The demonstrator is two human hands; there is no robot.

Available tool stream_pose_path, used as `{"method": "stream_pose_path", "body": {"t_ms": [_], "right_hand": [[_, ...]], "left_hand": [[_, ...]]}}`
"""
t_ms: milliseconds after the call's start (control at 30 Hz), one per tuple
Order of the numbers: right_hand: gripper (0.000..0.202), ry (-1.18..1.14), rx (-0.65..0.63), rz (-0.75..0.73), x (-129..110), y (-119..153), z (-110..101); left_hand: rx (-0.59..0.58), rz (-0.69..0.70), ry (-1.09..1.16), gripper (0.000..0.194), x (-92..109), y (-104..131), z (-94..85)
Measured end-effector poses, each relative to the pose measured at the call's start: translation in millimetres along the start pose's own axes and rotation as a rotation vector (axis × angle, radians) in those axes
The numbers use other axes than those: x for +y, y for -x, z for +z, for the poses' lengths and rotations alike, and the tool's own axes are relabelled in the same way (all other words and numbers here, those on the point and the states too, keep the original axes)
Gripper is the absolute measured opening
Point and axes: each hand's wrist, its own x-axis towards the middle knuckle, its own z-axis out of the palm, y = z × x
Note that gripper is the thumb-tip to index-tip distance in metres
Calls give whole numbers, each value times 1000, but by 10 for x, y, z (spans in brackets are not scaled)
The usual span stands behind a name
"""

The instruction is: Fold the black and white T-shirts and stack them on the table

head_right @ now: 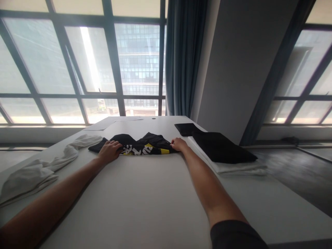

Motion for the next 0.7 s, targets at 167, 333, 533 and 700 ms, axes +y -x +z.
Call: {"method": "stream_pose_path", "body": {"t_ms": [167, 333, 533, 700], "right_hand": [[25, 130, 23, 123, -2, 39, -67], [38, 245, 70, 316, 42, 61, -124], [45, 234, -69, 395, 77, 49, -187], [25, 172, -132, 352, 258, 66, -174]], "left_hand": [[-22, -6, -84, 29, 34, 15, -33], [-62, -50, -98, 25, 61, 6, -27], [-160, 31, -66, 24, 65, 13, -164], [-192, 17, 30, 31, -8, 176, -288]]}}
